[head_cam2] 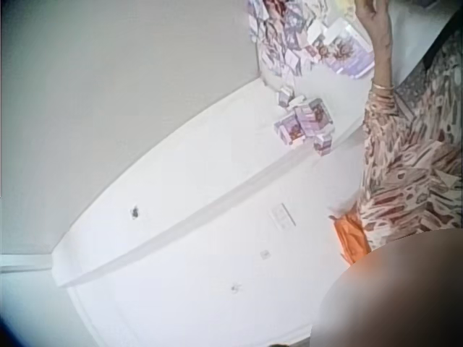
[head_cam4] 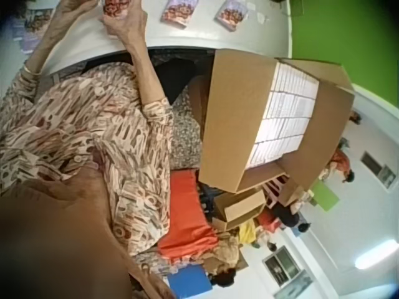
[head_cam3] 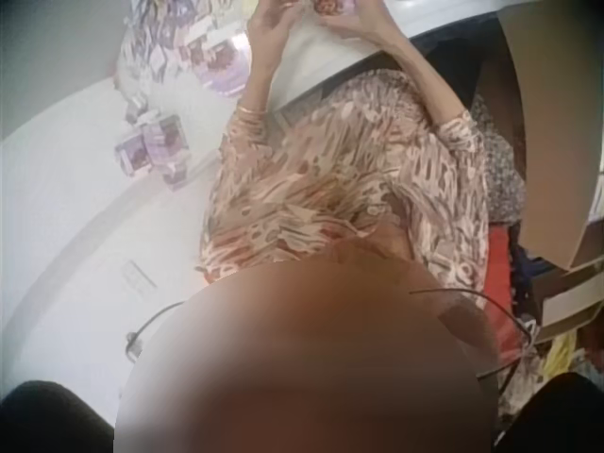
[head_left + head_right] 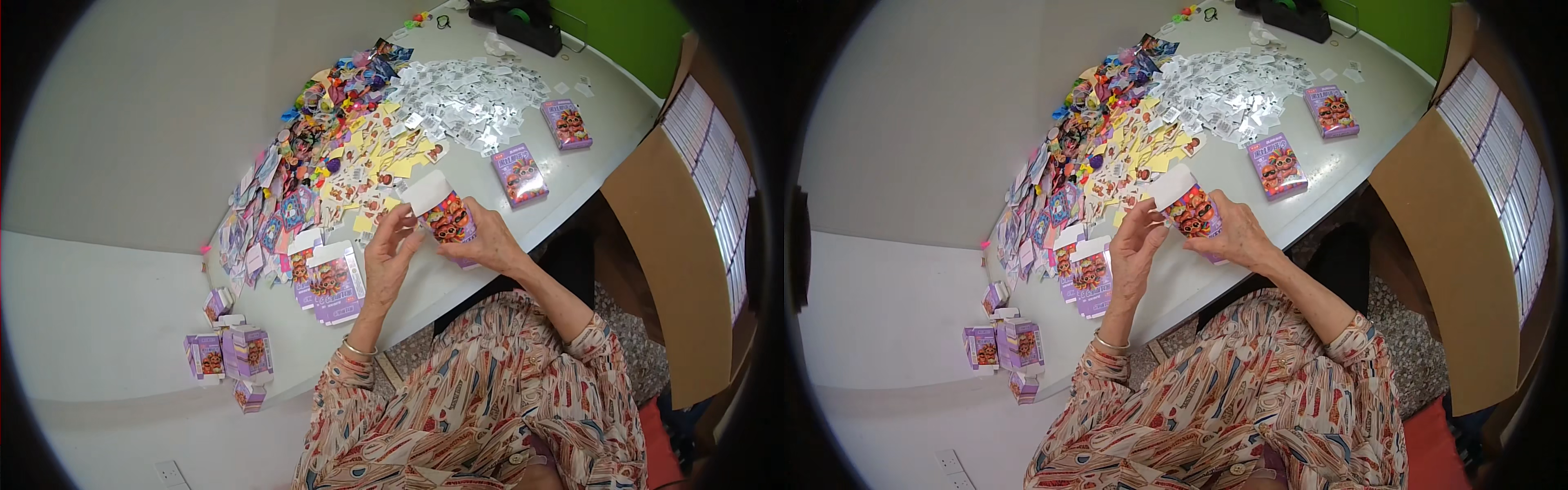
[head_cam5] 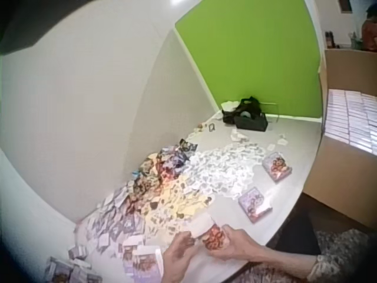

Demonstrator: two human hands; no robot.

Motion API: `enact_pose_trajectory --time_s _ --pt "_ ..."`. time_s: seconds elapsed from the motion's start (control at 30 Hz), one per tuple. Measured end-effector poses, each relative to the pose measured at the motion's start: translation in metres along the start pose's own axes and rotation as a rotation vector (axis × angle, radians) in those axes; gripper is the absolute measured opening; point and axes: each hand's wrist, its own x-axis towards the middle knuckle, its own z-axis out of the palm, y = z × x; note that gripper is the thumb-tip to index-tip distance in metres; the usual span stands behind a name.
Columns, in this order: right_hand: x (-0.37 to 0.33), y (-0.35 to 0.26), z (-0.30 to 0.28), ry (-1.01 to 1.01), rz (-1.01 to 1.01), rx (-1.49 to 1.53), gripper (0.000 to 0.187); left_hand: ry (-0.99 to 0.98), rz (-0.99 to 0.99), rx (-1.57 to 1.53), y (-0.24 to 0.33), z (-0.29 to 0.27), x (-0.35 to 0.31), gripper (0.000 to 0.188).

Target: The person is packaging small colorful stickers into individual plastic bags at a desk.

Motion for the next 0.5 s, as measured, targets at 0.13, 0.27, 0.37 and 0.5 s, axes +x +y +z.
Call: enact_pose_trajectory --time_s 0.13,0.27,0.37,0.5 --pt "-0.002 0.003 -0.003 -0.053 -0.036 0.203 0.051 -0.035 -0.066 -0.177 -0.002 0.008 0.002 0.037" --pt "-0.005 0.003 -0.010 -0.185 0.009 0.461 0.043 -0.066 -0.096 -0.125 -0.010 0.005 0.006 0.035" --pt "-0.007 0.002 -0.018 -0.237 0.000 0.491 0.042 -0.130 -0.211 -0.171 -0.006 0.000 0.008 0.033" --pt "-0.010 0.004 -0.022 -0.266 0.010 0.476 0.045 -0.355 -0.260 -0.139 -0.002 -0.009 0.016 0.041"
